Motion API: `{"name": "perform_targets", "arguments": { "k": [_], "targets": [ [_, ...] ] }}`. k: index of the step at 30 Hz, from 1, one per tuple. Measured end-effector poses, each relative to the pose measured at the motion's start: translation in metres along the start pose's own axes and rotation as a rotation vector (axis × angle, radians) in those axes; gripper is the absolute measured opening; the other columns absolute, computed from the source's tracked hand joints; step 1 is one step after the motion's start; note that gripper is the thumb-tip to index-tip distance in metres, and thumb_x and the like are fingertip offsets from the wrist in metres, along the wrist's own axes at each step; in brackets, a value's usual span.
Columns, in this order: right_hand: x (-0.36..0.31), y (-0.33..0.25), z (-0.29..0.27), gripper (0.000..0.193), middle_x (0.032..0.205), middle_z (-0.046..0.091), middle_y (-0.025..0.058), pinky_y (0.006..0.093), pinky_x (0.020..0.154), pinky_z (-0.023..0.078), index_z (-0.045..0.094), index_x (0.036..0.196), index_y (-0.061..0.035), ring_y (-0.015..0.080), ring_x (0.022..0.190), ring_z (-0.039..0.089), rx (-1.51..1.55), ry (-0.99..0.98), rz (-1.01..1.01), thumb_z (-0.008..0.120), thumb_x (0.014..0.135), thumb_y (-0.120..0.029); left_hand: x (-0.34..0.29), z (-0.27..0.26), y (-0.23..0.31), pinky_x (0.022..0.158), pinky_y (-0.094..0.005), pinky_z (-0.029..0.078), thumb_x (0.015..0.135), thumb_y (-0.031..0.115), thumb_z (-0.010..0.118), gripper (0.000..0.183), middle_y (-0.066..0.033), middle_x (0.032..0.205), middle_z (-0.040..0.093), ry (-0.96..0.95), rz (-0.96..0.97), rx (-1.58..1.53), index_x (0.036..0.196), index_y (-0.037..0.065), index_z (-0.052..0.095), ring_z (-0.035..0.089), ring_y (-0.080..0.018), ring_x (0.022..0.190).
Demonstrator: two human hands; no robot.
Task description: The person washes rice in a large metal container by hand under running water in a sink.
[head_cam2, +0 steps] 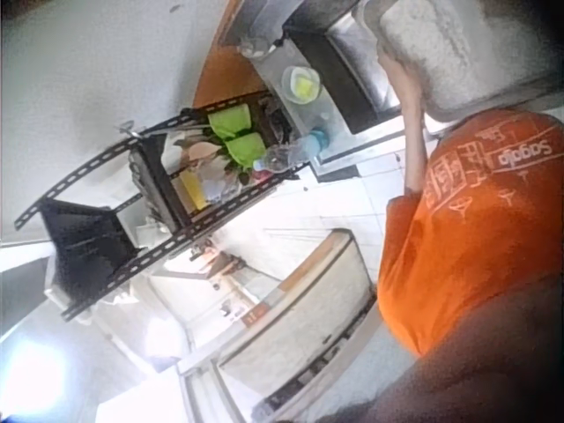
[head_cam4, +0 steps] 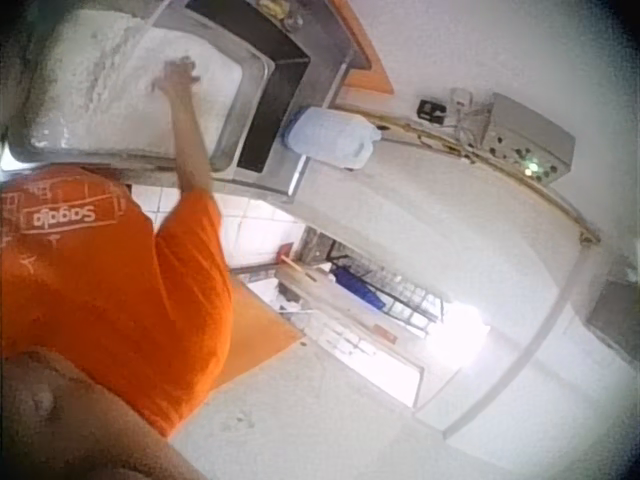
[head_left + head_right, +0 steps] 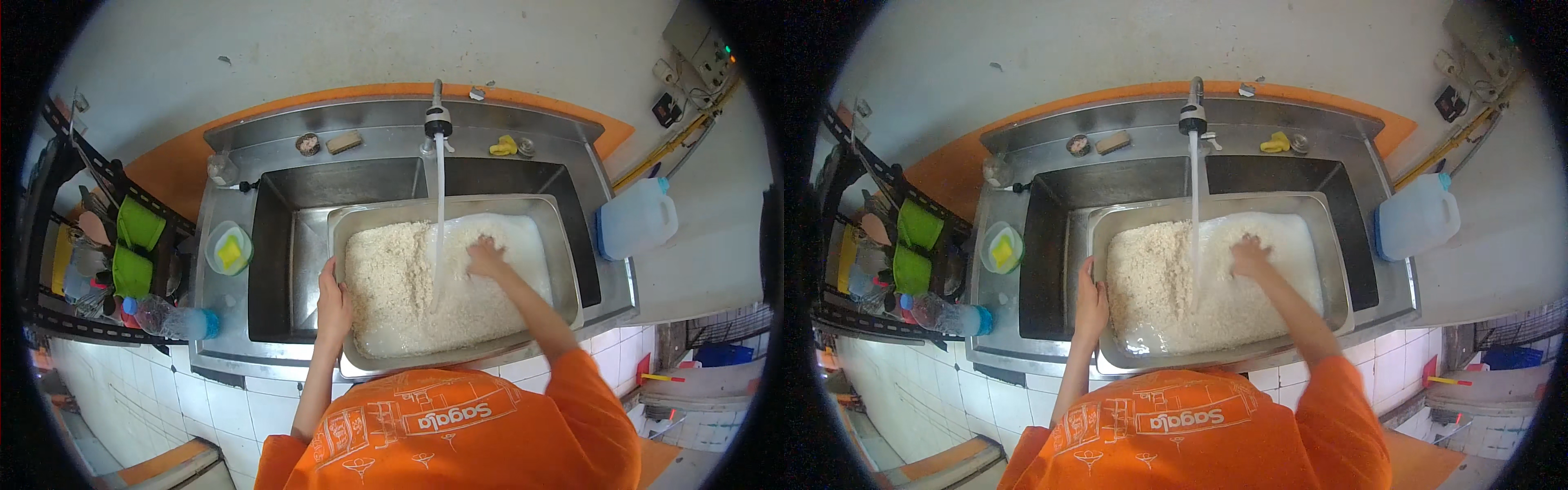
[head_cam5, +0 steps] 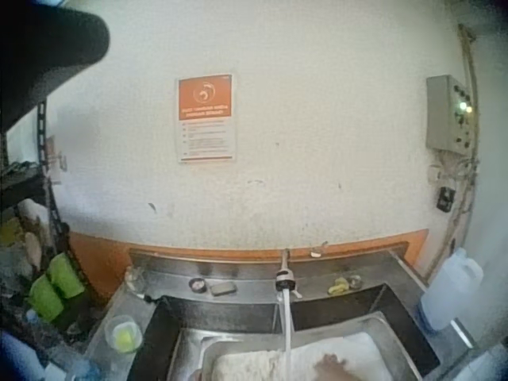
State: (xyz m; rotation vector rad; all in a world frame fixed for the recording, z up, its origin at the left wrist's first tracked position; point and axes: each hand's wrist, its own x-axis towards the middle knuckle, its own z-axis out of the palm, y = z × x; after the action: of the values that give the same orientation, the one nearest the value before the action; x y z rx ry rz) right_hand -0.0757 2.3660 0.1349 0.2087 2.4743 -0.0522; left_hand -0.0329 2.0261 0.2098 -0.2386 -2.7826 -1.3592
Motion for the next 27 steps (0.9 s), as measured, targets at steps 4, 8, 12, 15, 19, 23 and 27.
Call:
{"name": "perform_targets", "arguments": {
  "k": [4,8,12,15,19,23,27],
  "targets": [
    [-0.006,-0.053,0.045,0.076,0.147,0.015,0.0183,0.0645,0.102,0.016,0.03,0.139,-0.0178,0.042,0.134,0.013,0.241,0.251,-0.134,0.065,0.074,-0.037,-0.001,-0.004,0.001,0.099,-0.0415,0.035,0.089,0.001,0.034,0.045,-0.0226,0.134,0.033,0.014,-0.035,-0.023,0.134,0.002,0.025,0.041,-0.0386,0.12],
    [-0.094,-0.021,0.062,0.078,0.146,0.019,0.0179,0.0623,0.101,0.023,0.025,0.14,-0.0191,0.042,0.133,0.014,0.023,0.078,-0.653,0.063,0.076,-0.042,-0.003,-0.007,-0.003,0.099,-0.0415,0.035,0.089,0.001,0.034,0.046,-0.0224,0.134,0.033,0.012,-0.052,-0.053,0.134,0.002,0.025,0.04,-0.0388,0.12],
    [-0.056,0.067,0.057,0.051,0.127,0.047,0.0184,0.0493,0.093,0.037,0.052,0.12,-0.0139,0.0333,0.119,0.041,-0.076,-0.171,-0.71,0.064,0.076,-0.038,-0.002,-0.004,0.002,0.099,-0.0416,0.035,0.088,0.0,0.035,0.047,-0.0226,0.134,0.033,0.009,-0.024,-0.051,0.134,0.003,0.025,0.04,-0.0397,0.12],
    [-0.003,0.063,0.032,0.036,0.105,0.06,0.0199,0.0442,0.081,0.042,0.064,0.098,-0.0048,0.0324,0.093,0.058,0.23,-0.013,-0.325,0.061,0.077,-0.034,-0.002,0.0,-0.004,0.099,-0.0418,0.035,0.087,0.0,0.035,0.048,-0.023,0.134,0.032,0.019,-0.003,-0.044,0.134,0.003,0.025,0.04,-0.0399,0.12],
    [-0.014,-0.006,0.053,0.056,0.118,0.054,0.0229,0.0404,0.097,0.038,0.051,0.124,-0.0119,0.0341,0.111,0.051,-0.1,0.277,-0.304,0.06,0.075,-0.037,-0.003,0.0,-0.009,0.099,-0.0417,0.035,0.087,0.0,0.036,0.048,-0.0232,0.134,0.033,0.039,-0.001,-0.046,0.134,0.003,0.025,0.039,-0.0397,0.121],
    [-0.079,0.007,0.071,0.061,0.119,0.055,0.0187,0.042,0.101,0.035,0.047,0.127,-0.0098,0.035,0.115,0.049,-0.27,0.499,-0.763,0.059,0.076,-0.041,-0.006,-0.003,-0.011,0.1,-0.0414,0.034,0.087,0.0,0.037,0.048,-0.023,0.133,0.034,0.072,0.003,-0.036,0.134,0.003,0.025,0.038,-0.0395,0.121],
    [-0.027,0.041,0.034,0.056,0.12,0.055,0.0186,0.0397,0.097,0.039,0.051,0.124,-0.0088,0.0338,0.11,0.052,-0.184,-0.237,-0.374,0.057,0.076,-0.038,-0.006,-0.002,-0.003,0.1,-0.0413,0.034,0.086,0.0,0.037,0.048,-0.0231,0.133,0.033,0.053,-0.01,-0.074,0.134,0.003,0.026,0.038,-0.0392,0.121]
  ]
}}
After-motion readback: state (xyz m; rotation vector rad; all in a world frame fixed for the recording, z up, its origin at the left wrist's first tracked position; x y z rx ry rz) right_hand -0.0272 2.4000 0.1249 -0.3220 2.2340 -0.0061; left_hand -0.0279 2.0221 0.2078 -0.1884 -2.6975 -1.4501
